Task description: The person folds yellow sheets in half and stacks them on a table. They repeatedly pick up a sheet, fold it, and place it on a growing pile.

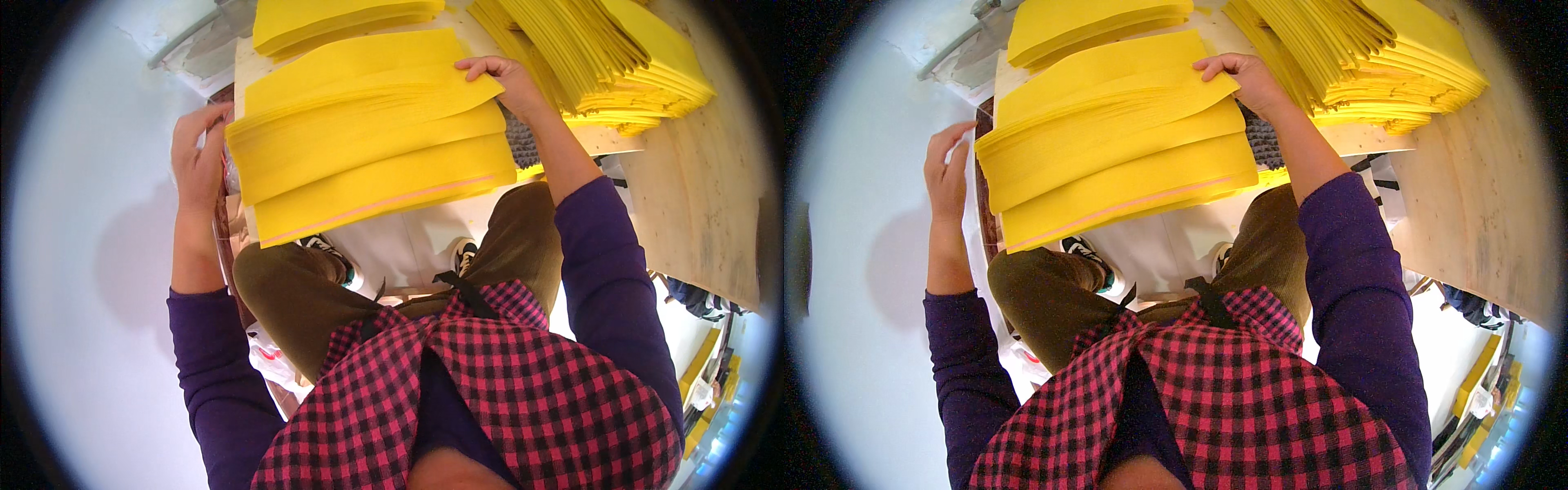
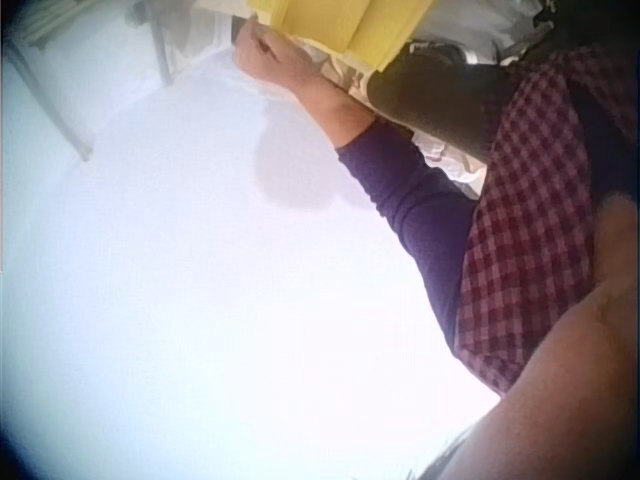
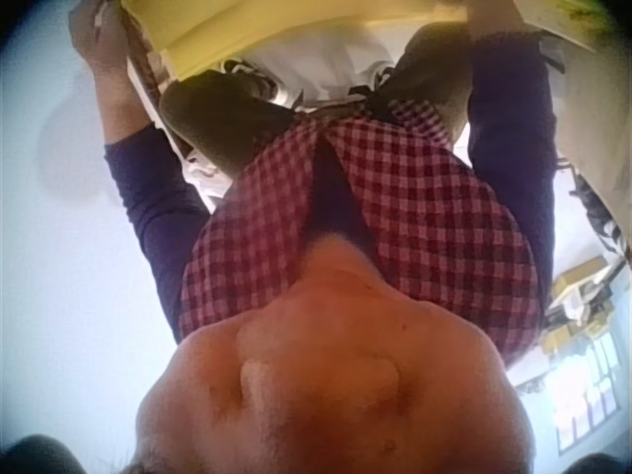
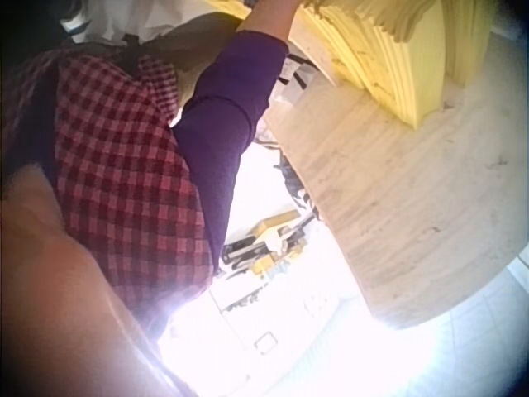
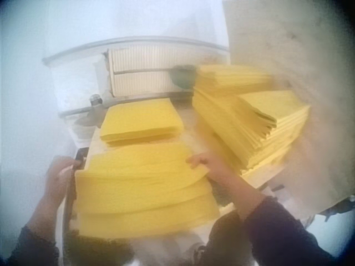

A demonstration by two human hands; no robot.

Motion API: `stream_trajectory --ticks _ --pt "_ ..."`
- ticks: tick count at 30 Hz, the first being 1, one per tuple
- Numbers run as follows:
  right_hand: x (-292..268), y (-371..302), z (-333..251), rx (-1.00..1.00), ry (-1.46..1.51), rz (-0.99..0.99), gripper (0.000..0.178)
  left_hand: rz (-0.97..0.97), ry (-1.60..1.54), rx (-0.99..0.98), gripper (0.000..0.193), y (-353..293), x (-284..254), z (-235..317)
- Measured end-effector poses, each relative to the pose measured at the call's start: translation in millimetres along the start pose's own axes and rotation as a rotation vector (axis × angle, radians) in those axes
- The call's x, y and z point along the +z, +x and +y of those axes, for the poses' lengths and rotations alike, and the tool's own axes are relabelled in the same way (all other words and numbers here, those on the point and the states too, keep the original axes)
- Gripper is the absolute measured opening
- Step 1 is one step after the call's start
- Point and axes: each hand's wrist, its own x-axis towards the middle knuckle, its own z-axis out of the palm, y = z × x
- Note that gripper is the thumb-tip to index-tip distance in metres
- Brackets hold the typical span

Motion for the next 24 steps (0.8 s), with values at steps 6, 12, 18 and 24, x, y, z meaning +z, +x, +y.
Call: stream_trajectory --ticks 6,12,18,24 --pt "1 -4 -2 -0.030 0.009 -0.016 0.010 -0.177 0.178 0.038 0.037 23 67 46" --pt "1 -9 -1 -0.038 -0.015 0.061 0.017 -0.315 0.389 0.018 0.045 8 105 56" --pt "-5 -17 -2 -0.056 0.189 0.257 0.037 -0.285 0.399 0.018 0.044 -4 110 55" --pt "19 -19 -13 0.178 0.290 0.270 0.064 -0.274 0.390 0.019 0.044 -4 110 55"
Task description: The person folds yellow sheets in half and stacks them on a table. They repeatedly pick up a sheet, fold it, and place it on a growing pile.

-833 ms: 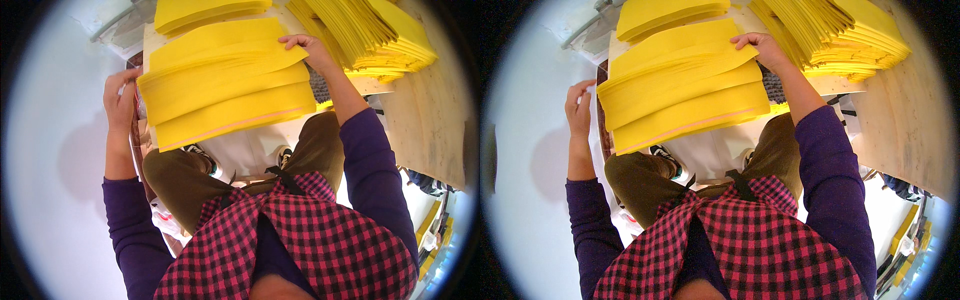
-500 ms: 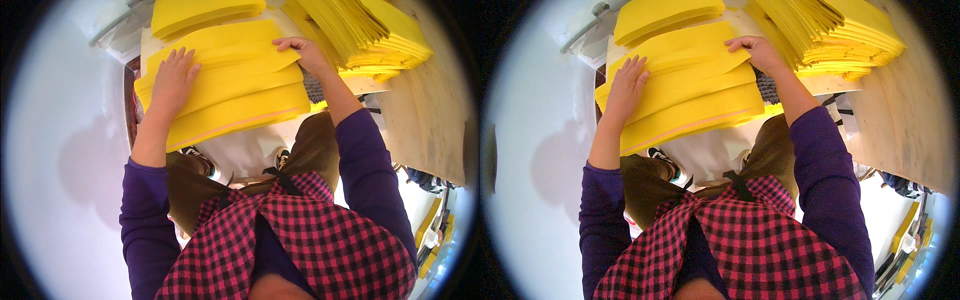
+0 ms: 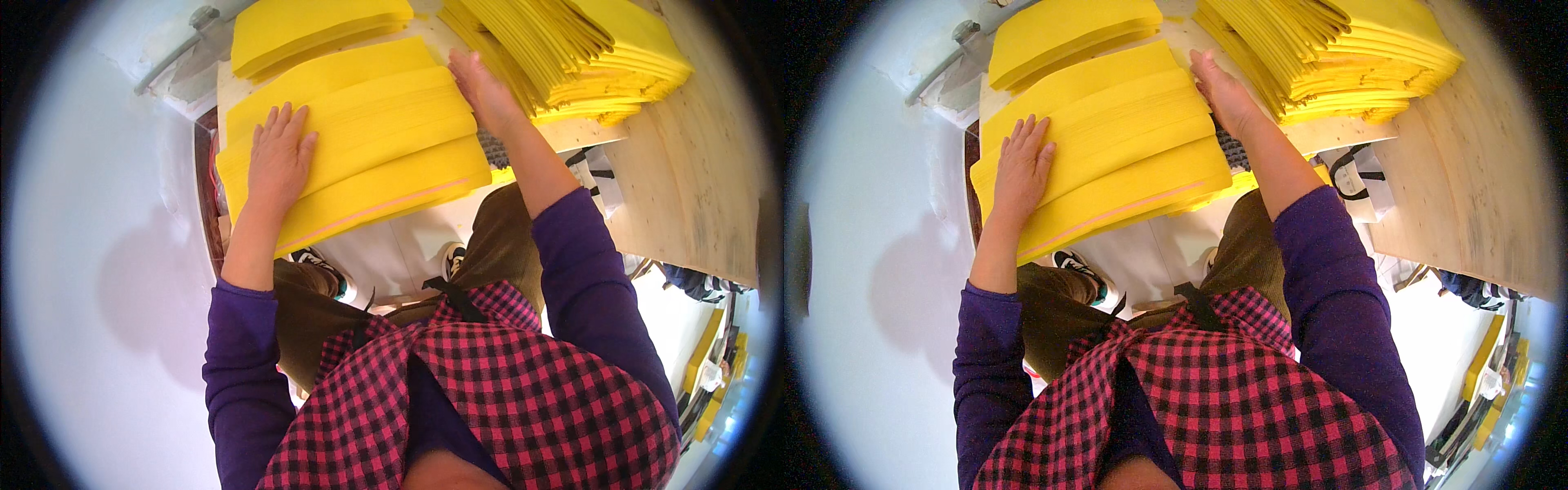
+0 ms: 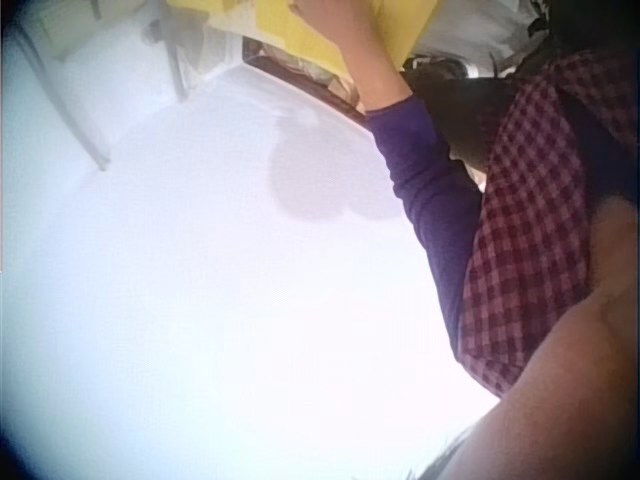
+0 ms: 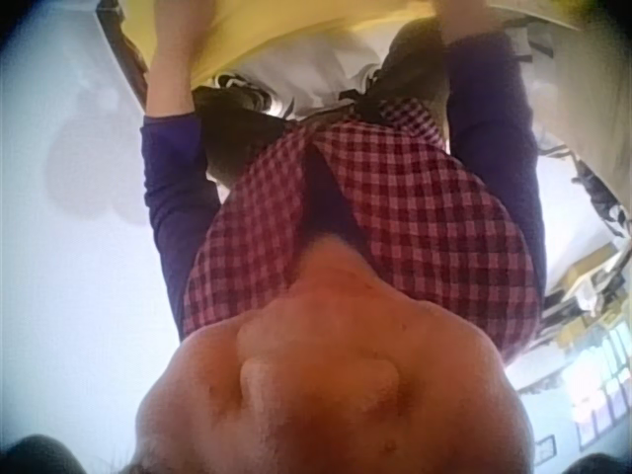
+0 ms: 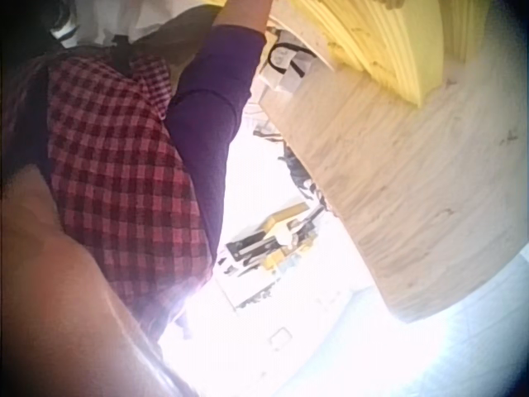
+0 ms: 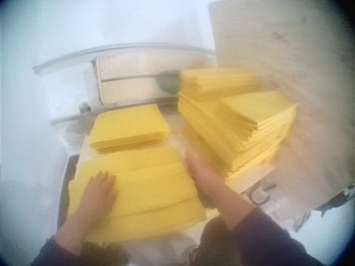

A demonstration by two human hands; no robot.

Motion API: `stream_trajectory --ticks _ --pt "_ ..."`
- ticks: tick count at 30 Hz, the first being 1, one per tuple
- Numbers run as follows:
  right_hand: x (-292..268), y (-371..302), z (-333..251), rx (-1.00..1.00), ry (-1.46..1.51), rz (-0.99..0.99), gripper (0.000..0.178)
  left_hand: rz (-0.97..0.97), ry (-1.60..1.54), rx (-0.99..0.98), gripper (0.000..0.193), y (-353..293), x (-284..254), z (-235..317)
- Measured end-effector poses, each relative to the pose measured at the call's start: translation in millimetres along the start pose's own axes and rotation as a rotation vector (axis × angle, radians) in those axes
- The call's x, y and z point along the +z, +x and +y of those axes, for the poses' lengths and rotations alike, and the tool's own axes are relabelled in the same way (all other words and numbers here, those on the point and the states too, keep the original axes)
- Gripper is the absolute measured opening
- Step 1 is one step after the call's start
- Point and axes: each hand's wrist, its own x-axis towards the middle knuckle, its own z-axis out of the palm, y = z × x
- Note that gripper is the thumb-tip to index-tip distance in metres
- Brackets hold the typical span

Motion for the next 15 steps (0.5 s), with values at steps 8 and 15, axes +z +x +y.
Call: stream_trajectory --ticks 8,15 --pt "12 -14 -11 -0.056 -0.301 -0.019 0.075 0.001 -0.006 -0.015 0.046 -1 2 0" --pt "23 -16 -9 -0.007 -0.142 -0.085 0.084 -0.028 -0.032 -0.019 0.048 1 3 4"
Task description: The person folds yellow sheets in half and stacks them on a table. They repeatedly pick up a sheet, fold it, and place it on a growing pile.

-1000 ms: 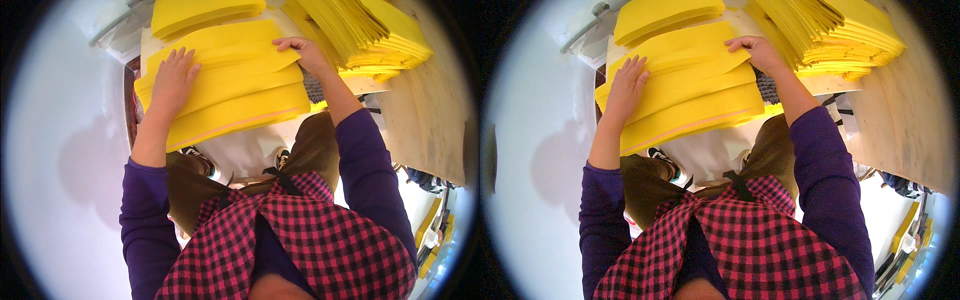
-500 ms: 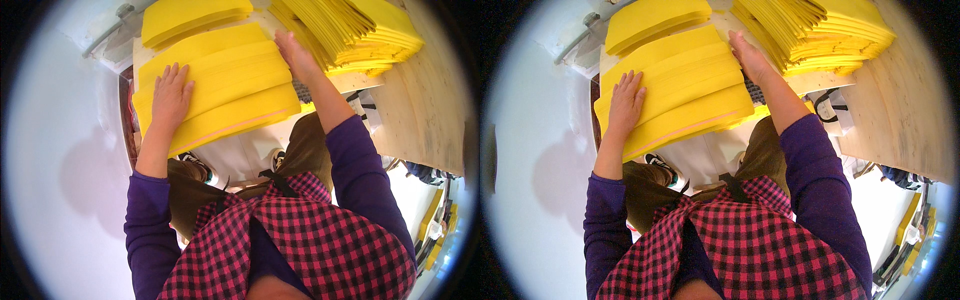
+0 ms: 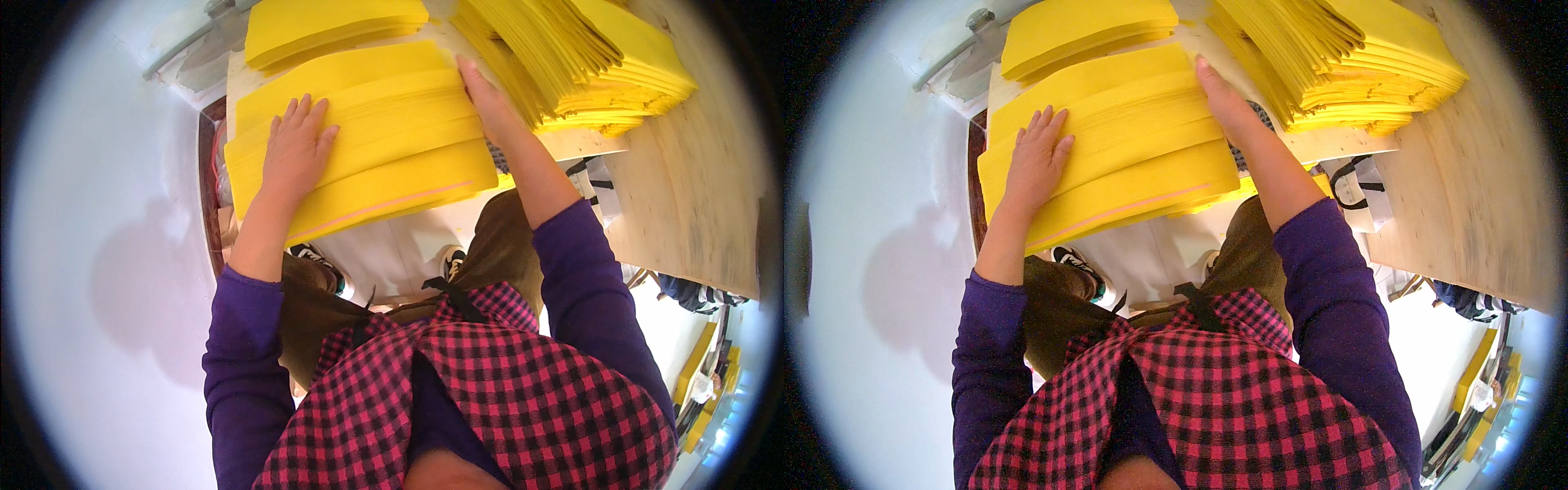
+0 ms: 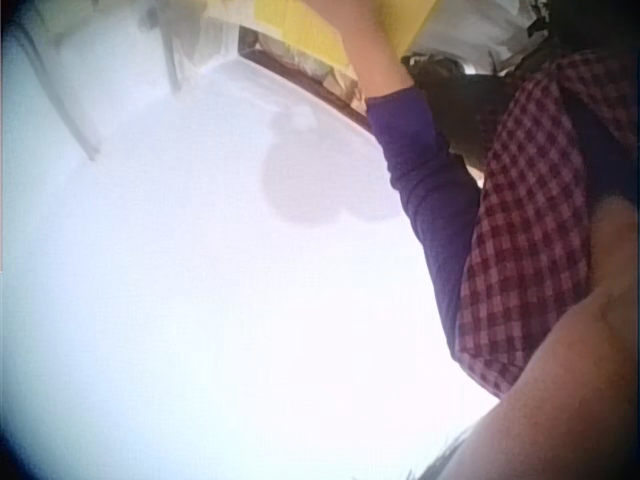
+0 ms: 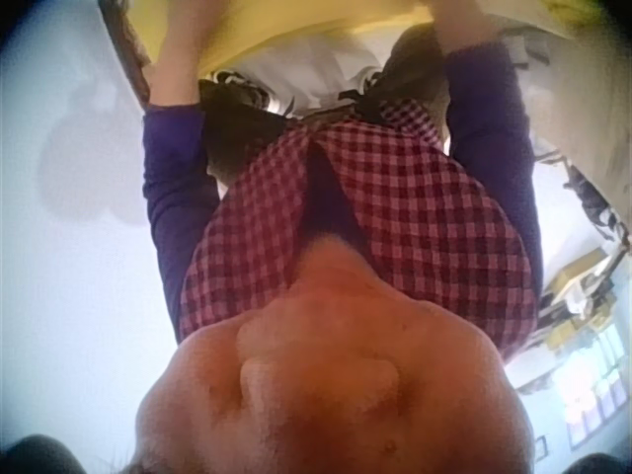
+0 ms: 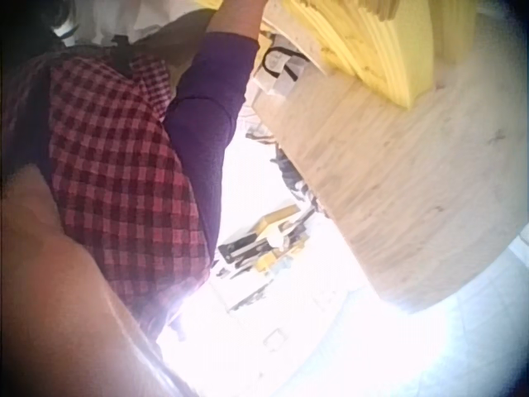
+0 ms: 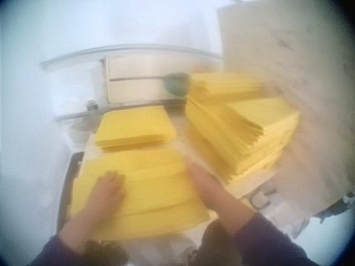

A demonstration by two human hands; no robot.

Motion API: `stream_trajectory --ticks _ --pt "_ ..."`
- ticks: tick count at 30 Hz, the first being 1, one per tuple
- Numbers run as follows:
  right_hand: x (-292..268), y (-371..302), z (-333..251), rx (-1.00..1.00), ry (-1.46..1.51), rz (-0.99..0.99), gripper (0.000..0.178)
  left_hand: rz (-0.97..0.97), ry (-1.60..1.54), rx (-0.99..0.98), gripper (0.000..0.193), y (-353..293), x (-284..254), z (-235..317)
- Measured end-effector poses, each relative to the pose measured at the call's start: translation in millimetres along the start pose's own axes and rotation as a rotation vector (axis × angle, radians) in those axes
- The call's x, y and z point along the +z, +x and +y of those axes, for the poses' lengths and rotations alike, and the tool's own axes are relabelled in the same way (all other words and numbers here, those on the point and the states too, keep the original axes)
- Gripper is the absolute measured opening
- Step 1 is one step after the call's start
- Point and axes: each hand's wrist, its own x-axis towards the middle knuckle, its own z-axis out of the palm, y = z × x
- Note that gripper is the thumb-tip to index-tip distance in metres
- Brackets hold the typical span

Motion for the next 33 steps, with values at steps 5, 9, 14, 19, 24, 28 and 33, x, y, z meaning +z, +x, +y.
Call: stream_trajectory --ticks 5,9,14,19,24,28,33 --pt "4 -7 -7 -0.127 -0.183 0.104 0.080 -0.007 0.006 0.001 0.048 -3 0 1" --pt "16 5 -17 -0.351 -0.514 0.110 0.076 0.018 0.012 0.008 0.048 -5 2 2" --pt "86 9 -2 -0.581 -0.964 -0.063 0.078 0.005 0.046 0.012 0.047 -5 4 3" --pt "133 8 16 -0.428 -1.164 -0.183 0.082 -0.026 0.120 0.028 0.048 -6 8 3" --pt "109 6 30 -0.325 -1.364 -0.116 0.084 -0.073 0.058 0.003 0.047 -12 13 3" --pt "72 4 31 -0.212 -1.426 -0.025 0.084 -0.030 0.065 0.032 0.048 -12 17 2" --pt "57 0 33 -0.147 -1.443 0.076 0.086 -0.011 0.008 0.029 0.049 -13 16 2"
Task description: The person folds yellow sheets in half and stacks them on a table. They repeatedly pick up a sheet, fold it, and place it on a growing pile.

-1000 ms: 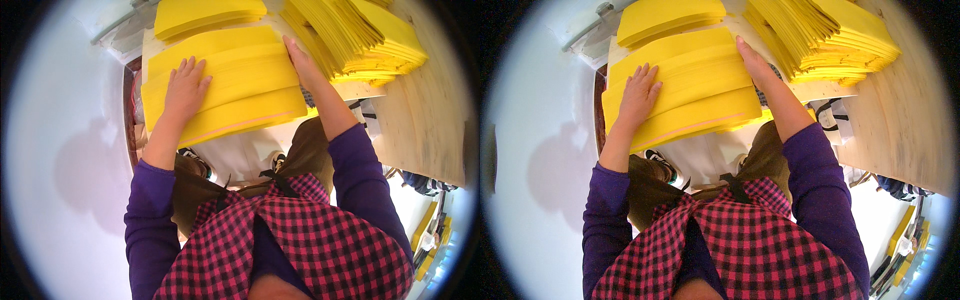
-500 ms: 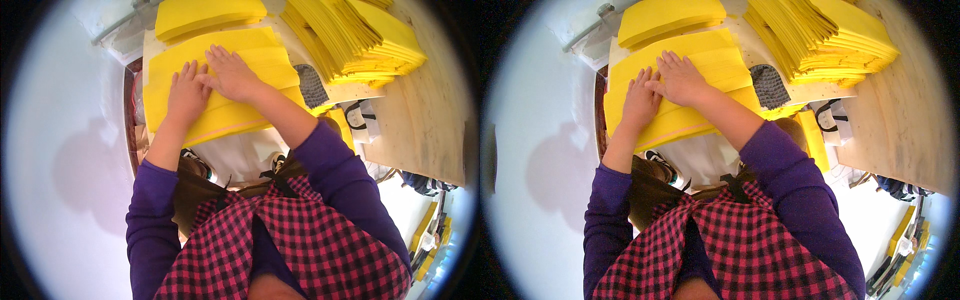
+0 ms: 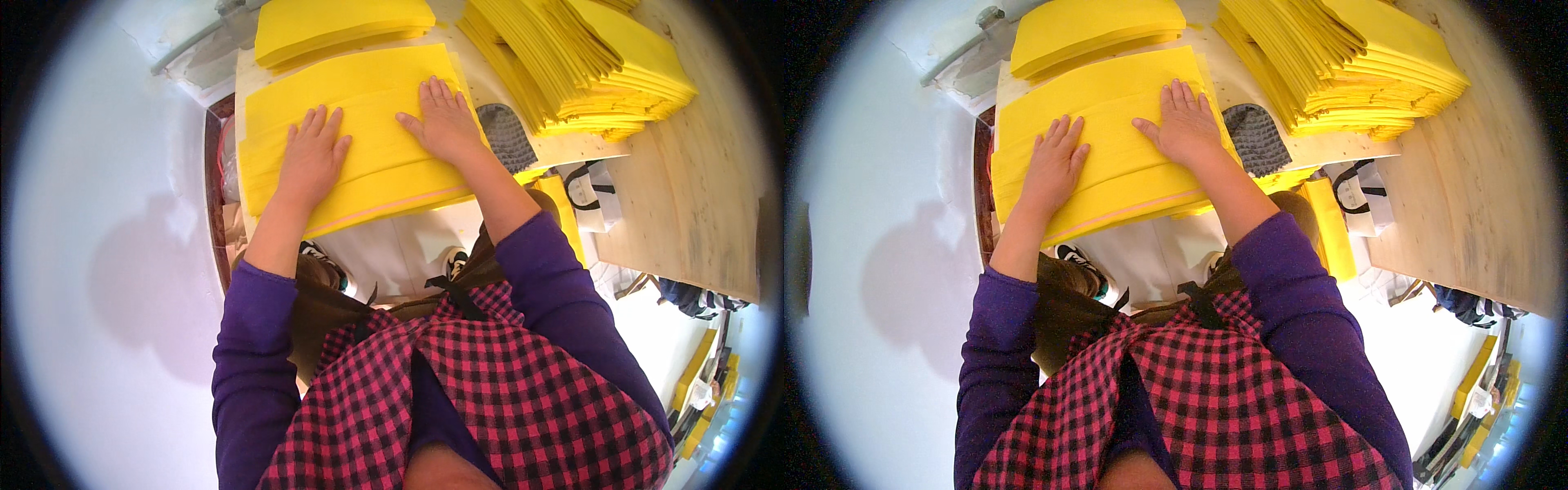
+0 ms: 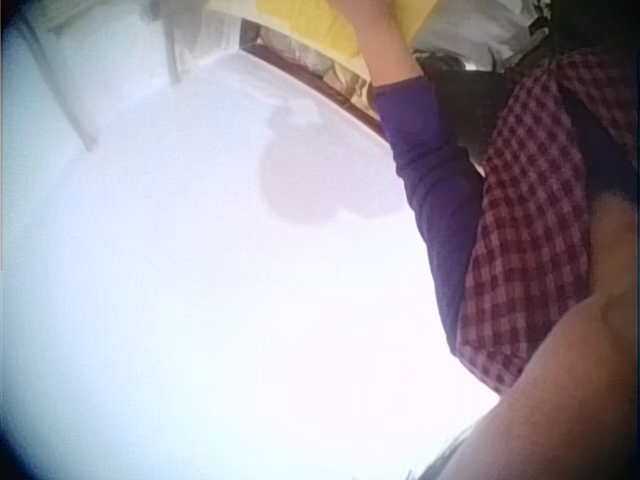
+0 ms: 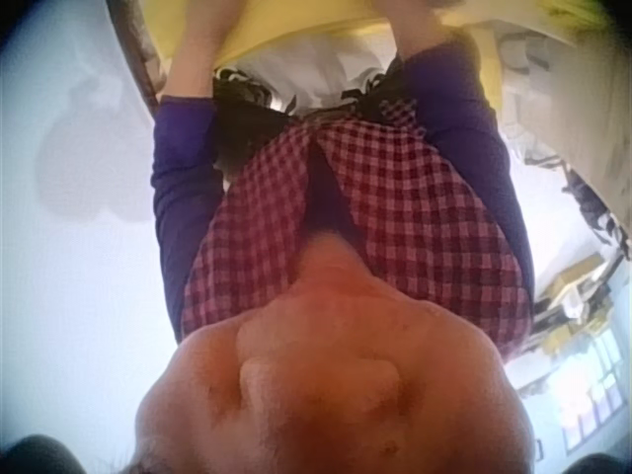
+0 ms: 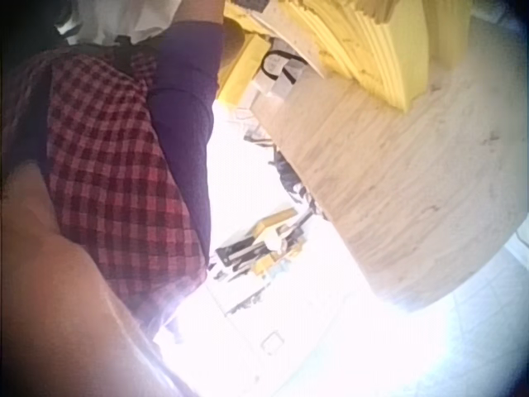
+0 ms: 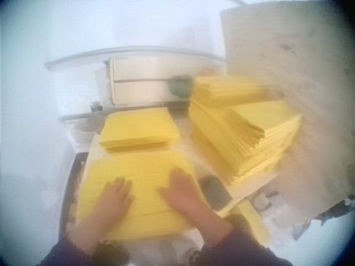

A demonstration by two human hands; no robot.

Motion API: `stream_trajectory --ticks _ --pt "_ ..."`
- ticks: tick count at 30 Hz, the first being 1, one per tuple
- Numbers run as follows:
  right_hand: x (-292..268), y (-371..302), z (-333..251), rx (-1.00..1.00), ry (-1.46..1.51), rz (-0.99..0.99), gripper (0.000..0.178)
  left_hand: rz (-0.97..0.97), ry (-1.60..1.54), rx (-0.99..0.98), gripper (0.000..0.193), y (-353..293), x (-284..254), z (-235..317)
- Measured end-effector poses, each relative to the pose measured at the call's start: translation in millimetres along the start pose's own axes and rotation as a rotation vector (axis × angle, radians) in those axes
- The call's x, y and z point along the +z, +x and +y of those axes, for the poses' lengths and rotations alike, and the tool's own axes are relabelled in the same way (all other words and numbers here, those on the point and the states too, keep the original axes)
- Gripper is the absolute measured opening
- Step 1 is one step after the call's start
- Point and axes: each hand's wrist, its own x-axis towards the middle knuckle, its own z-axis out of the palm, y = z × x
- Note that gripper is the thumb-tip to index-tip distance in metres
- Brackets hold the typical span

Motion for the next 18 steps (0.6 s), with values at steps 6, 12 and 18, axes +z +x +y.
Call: stream_trajectory --ticks 6,12,18 --pt "2 -2 -2 0.014 -0.007 0.018 0.087 -0.036 -0.087 -0.104 0.049 18 -19 10" --pt "0 -1 -3 0.010 -0.023 0.016 0.086 -0.077 0.021 -0.079 0.054 57 3 60" --pt "2 -3 -2 -0.006 -0.063 0.040 0.084 -0.164 0.001 -0.311 0.068 41 9 38"
